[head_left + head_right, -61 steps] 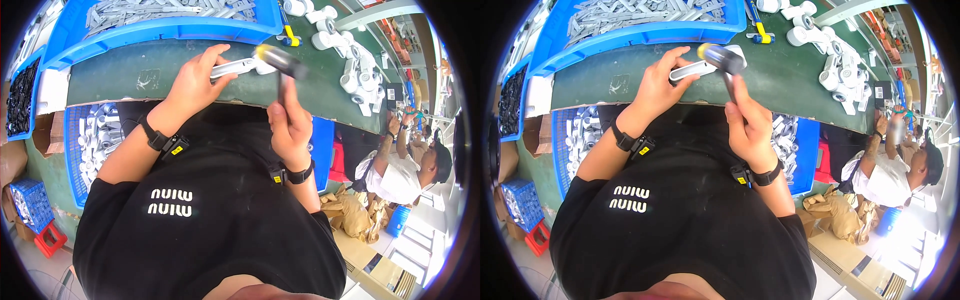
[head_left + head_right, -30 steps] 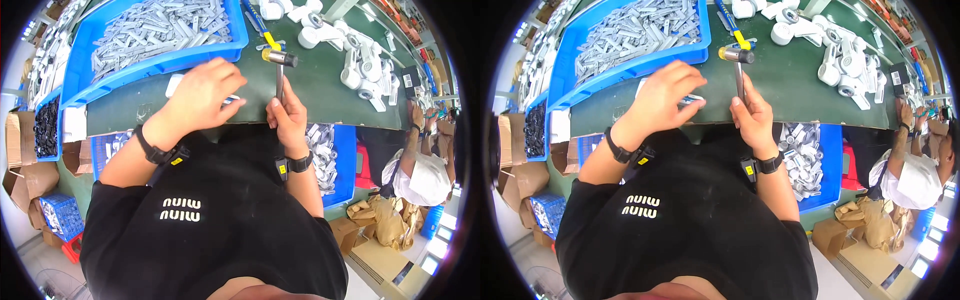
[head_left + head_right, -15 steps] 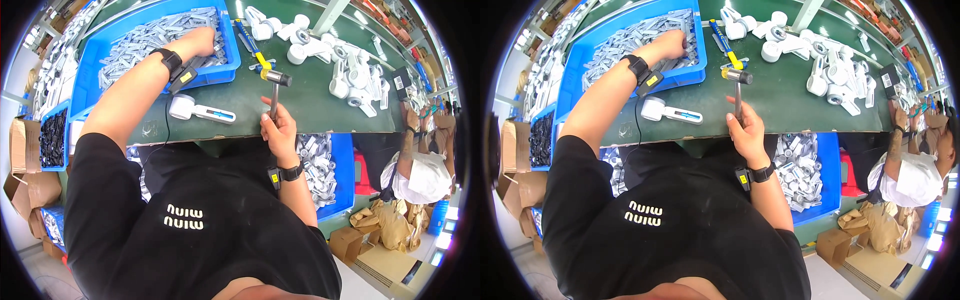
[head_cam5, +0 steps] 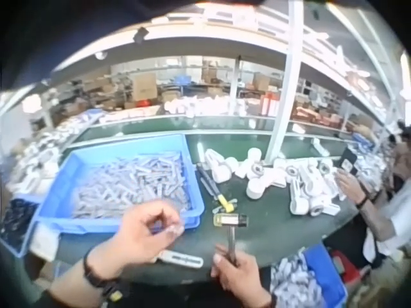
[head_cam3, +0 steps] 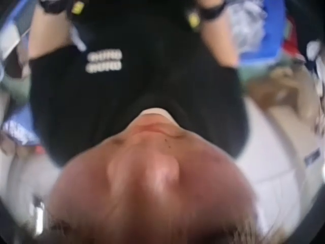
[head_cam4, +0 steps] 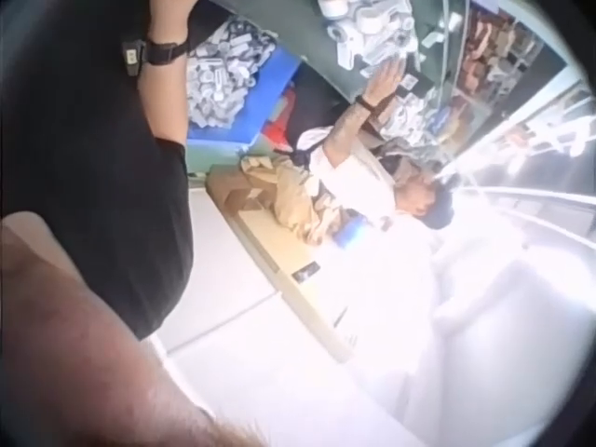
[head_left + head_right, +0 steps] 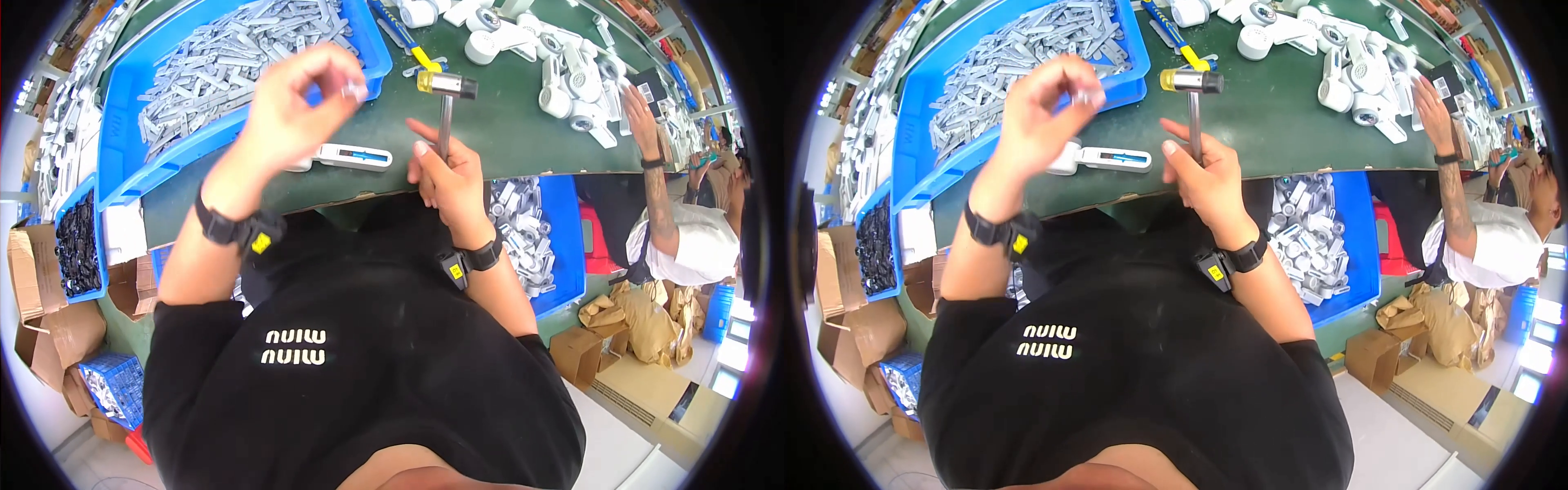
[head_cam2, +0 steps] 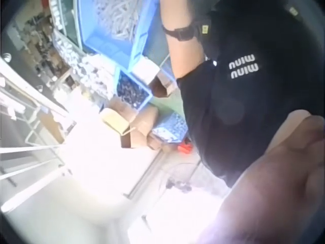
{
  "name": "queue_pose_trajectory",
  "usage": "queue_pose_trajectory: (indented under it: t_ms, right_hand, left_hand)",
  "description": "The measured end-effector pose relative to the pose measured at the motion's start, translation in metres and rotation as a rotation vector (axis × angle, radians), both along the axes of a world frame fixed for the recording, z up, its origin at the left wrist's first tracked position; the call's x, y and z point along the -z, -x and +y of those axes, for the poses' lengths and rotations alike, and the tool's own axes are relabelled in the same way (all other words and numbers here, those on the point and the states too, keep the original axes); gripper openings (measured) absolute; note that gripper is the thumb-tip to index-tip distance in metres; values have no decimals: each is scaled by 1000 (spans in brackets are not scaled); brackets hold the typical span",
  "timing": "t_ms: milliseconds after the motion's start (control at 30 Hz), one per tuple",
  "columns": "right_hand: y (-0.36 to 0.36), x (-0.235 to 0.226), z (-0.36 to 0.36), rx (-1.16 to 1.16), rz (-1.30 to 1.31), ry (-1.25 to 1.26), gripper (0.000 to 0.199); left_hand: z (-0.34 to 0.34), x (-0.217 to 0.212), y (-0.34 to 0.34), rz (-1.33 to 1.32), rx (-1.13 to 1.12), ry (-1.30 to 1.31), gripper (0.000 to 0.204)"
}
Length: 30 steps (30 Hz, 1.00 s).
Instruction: Assembling metal components into plastic housings using a mallet.
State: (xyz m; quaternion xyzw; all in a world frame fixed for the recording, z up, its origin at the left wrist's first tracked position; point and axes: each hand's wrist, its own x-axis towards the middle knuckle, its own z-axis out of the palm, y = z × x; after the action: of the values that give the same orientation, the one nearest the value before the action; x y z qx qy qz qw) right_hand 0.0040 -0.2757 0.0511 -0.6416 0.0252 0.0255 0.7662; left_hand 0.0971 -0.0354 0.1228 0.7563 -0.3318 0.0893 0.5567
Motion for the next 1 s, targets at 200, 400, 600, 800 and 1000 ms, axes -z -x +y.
queue_pose_trajectory:
  t_ms: [200, 400, 600, 800, 1000]
  right_hand:
    - [1, -19, 17, -148, 70, -272, 29]
    - [-5, -6, 21, -16, 27, -201, 12]
    - [-10, -3, 31, 49, 65, 105, 13]
    - [-16, -9, 37, -7, 65, 257, 14]
    - [-25, -15, 32, -51, 89, 314, 13]
  left_hand:
    - [6, 21, 50, -6, 165, -63, 20]
    - [22, 39, 45, -386, -141, -314, 54]
    - [34, 66, 48, -146, -157, -571, 58]
    - [29, 70, 53, -249, -240, -405, 49]
    - [33, 82, 52, -266, -240, -330, 26]
